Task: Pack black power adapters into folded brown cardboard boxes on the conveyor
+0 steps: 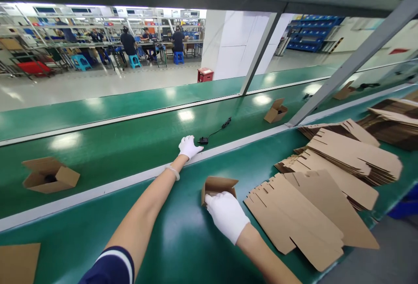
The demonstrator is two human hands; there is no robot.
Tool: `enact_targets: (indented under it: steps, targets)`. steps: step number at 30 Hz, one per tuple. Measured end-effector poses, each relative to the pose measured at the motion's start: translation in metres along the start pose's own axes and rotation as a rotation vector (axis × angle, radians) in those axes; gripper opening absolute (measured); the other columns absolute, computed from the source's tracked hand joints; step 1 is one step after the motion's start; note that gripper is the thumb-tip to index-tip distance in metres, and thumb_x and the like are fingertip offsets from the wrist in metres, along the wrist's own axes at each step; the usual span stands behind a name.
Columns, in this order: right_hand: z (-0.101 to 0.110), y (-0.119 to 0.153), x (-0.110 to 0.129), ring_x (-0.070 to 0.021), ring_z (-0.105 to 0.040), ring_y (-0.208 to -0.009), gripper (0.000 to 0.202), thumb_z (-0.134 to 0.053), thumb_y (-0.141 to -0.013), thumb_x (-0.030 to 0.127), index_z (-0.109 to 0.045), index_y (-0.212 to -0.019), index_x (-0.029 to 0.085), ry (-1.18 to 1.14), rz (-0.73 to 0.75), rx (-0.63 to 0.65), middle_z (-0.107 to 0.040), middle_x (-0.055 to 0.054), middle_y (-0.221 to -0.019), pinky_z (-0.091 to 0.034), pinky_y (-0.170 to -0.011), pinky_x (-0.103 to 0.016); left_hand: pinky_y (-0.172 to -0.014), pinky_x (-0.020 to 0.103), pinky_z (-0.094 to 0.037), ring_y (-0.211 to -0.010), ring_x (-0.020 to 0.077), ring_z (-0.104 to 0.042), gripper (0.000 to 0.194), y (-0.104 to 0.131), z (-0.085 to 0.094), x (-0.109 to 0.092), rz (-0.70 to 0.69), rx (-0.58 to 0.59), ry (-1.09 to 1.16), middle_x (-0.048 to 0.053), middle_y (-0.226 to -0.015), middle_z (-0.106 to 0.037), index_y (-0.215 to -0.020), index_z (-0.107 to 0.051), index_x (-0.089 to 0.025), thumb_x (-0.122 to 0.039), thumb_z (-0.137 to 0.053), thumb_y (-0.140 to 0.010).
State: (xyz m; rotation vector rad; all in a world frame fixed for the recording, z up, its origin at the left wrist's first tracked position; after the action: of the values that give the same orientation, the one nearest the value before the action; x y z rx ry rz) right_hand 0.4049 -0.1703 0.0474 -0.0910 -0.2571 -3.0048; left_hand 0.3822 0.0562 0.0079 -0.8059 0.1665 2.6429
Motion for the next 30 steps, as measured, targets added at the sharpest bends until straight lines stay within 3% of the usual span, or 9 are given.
enact_targets:
  steps: [4, 8, 11, 15, 19, 21, 23, 27, 30]
  targets:
    - [-0.003, 0.0, -0.001, -0.0251, -0.063, -0.073, 0.018, -0.045, -0.078, 0.006, -0.06, -0.083, 0.016, -0.006, -0.026, 0.012, -0.067, -0.011, -0.077, -0.037, -0.064, -0.033, -0.106, 0.051, -0.017, -0.132, 0.0347, -0.021, 0.048, -0.015, -0.011, -0.001, 0.015, -0.006, 0.002, 0.008, -0.139, -0.04, -0.111, -0.057, -0.024, -0.044, -0.065, -0.068]
    - [-0.003, 0.001, 0.001, -0.0256, -0.062, -0.076, 0.019, -0.045, -0.079, 0.008, -0.06, -0.088, 0.016, -0.026, -0.042, -0.017, -0.067, -0.011, -0.083, -0.038, -0.067, -0.034, -0.108, 0.045, -0.02, -0.131, 0.0293, -0.029, 0.033, -0.007, 0.001, 0.015, -0.015, -0.074, 0.184, 0.005, -0.134, -0.048, -0.099, -0.063, -0.023, -0.041, -0.064, -0.071]
    - [0.004, 0.008, 0.003, -0.0242, -0.061, -0.071, 0.018, -0.045, -0.081, 0.01, -0.061, -0.085, 0.016, -0.07, -0.072, -0.12, -0.066, -0.01, -0.077, -0.037, -0.064, -0.033, -0.107, 0.038, -0.027, -0.124, 0.0246, -0.041, 0.036, 0.01, 0.031, 0.024, -0.122, -0.198, 0.574, 0.009, -0.126, -0.054, -0.102, -0.059, -0.018, -0.039, -0.063, -0.073]
    - [0.032, 0.024, 0.011, -0.0195, -0.06, -0.068, 0.025, -0.037, -0.087, 0.014, -0.062, -0.085, 0.017, -0.225, -0.067, -0.426, -0.065, -0.006, -0.07, -0.037, -0.065, -0.031, -0.098, 0.039, -0.039, -0.105, 0.02, -0.058, 0.038, 0.049, 0.091, 0.02, -0.305, -0.353, 1.229, 0.007, -0.104, -0.063, -0.097, -0.052, -0.02, -0.047, -0.063, -0.072]
    - [0.054, 0.015, 0.026, -0.0182, -0.061, -0.074, 0.03, -0.045, -0.087, 0.026, -0.055, -0.114, 0.017, -0.427, -0.039, -0.561, -0.066, -0.009, -0.098, -0.041, -0.068, -0.03, -0.086, 0.04, -0.048, -0.08, 0.0159, -0.064, 0.04, 0.102, 0.146, -0.008, -0.392, -0.282, 1.568, 0.001, -0.084, -0.063, -0.091, -0.052, -0.021, -0.05, -0.067, -0.069]
    - [0.056, 0.0, 0.04, -0.0191, -0.06, -0.077, 0.049, -0.058, -0.078, 0.033, -0.048, -0.123, 0.014, -0.536, -0.024, -0.48, -0.057, -0.013, -0.118, -0.044, -0.068, -0.031, -0.079, 0.036, -0.052, -0.075, 0.0147, -0.064, 0.04, 0.131, 0.163, -0.024, -0.368, -0.225, 1.607, 0.001, -0.084, -0.063, -0.091, -0.054, -0.02, -0.051, -0.066, -0.069]
    - [0.053, -0.015, 0.059, -0.0188, -0.06, -0.074, 0.065, -0.066, -0.07, 0.034, -0.044, -0.127, 0.013, -0.69, 0.016, -0.314, -0.057, -0.014, -0.117, -0.045, -0.067, -0.031, -0.074, 0.033, -0.054, -0.074, 0.0146, -0.064, 0.039, 0.157, 0.173, -0.035, -0.345, -0.202, 1.614, 0.001, -0.086, -0.063, -0.092, -0.054, -0.021, -0.051, -0.065, -0.07]
    - [0.035, -0.013, 0.108, -0.0112, -0.054, -0.057, 0.045, -0.06, -0.073, 0.029, -0.054, -0.116, 0.018, -1.149, 0.246, 0.166, -0.066, -0.003, -0.085, -0.041, -0.055, -0.024, -0.069, 0.03, -0.055, -0.078, 0.0156, -0.065, 0.035, 0.193, 0.185, -0.038, -0.377, -0.312, 1.593, 0.0, -0.088, -0.064, -0.094, -0.053, -0.023, -0.046, -0.067, -0.07]
    - [0.03, 0.008, 0.124, -0.0067, -0.047, -0.052, 0.035, -0.049, -0.081, 0.037, -0.056, -0.109, 0.017, -1.547, 0.364, 0.36, -0.065, -0.007, -0.096, -0.035, -0.047, -0.02, -0.071, 0.031, -0.055, -0.08, 0.0164, -0.066, 0.033, 0.206, 0.189, -0.028, -0.398, -0.432, 1.544, 0.0, -0.089, -0.064, -0.095, -0.052, -0.024, -0.044, -0.066, -0.072]
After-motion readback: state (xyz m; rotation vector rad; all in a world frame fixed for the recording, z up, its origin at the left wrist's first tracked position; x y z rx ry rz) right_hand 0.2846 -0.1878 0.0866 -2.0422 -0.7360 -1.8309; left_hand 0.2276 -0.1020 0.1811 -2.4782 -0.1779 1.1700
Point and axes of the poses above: each hand's wrist, its own y-axis away from the middle knuckle, its own z-axis out of the back of the hand, x = y × z, the point moved 5 cm from there along -y, towards the middle knuckle
